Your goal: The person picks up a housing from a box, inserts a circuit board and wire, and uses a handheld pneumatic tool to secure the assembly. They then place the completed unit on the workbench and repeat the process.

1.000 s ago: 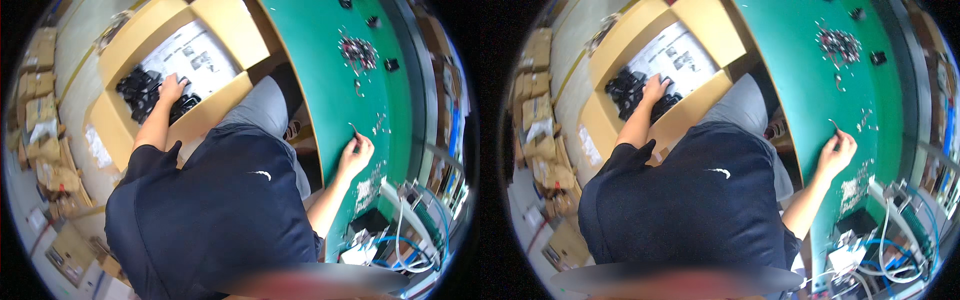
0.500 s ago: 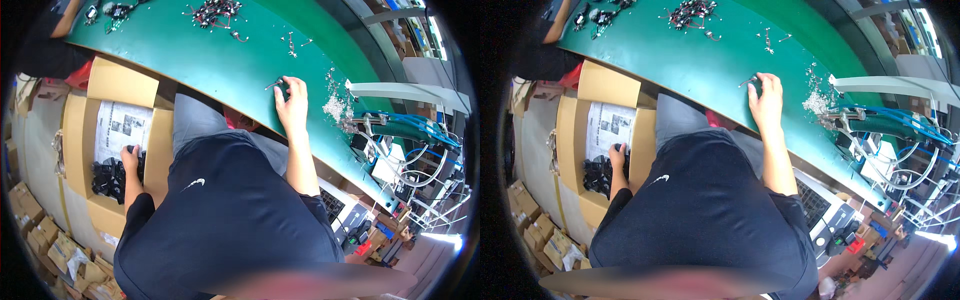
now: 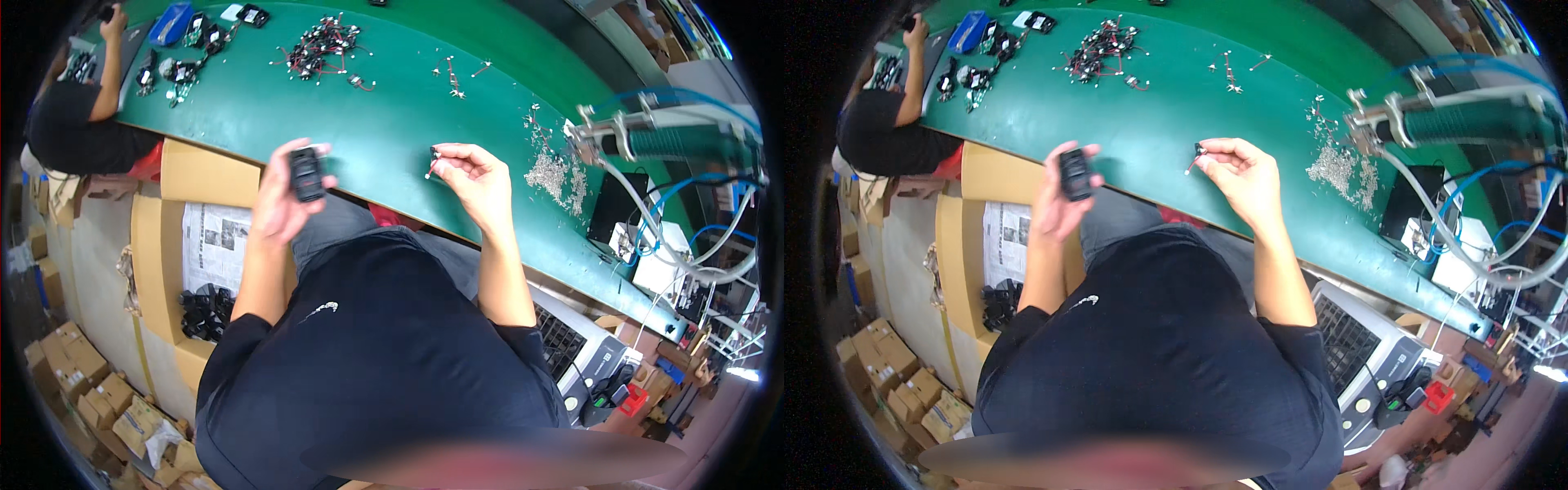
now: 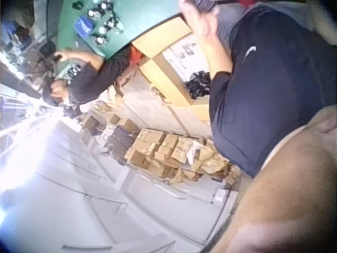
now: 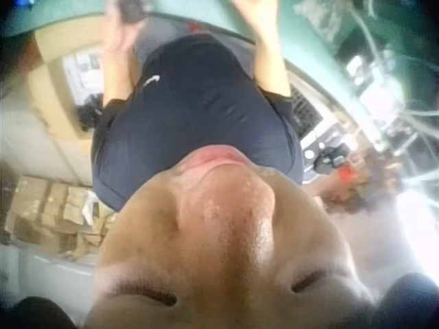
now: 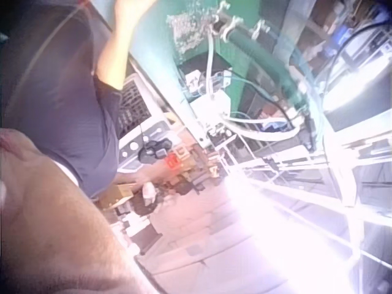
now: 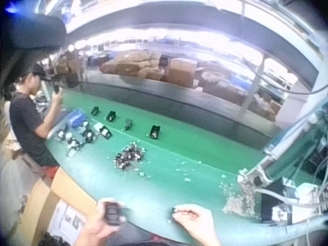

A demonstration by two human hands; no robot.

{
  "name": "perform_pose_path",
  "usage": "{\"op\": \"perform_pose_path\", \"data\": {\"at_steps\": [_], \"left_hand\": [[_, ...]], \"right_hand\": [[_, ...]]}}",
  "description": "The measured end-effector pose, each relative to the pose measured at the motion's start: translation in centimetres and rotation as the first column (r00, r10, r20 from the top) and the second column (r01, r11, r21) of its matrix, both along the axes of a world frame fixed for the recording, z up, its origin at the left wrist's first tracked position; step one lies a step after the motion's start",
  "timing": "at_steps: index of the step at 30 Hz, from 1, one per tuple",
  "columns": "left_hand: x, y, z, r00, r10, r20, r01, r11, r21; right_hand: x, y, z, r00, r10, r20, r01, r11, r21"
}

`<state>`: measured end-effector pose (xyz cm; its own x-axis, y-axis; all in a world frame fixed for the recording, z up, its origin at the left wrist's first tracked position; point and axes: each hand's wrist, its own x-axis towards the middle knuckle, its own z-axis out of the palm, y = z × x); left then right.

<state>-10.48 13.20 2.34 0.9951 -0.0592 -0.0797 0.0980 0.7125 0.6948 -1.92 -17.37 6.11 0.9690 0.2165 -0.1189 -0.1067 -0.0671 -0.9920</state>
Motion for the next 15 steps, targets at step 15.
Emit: {"op": "perform_pose_path", "data": {"at_steps": [15], "left_hand": [[7.9,-13.0,1.9,0.858,-0.507,0.085,0.421,0.786,0.452]], "right_hand": [[-3.5,-1.7,3.5,0.736,0.188,0.65,0.269,0.8,-0.536]]}}
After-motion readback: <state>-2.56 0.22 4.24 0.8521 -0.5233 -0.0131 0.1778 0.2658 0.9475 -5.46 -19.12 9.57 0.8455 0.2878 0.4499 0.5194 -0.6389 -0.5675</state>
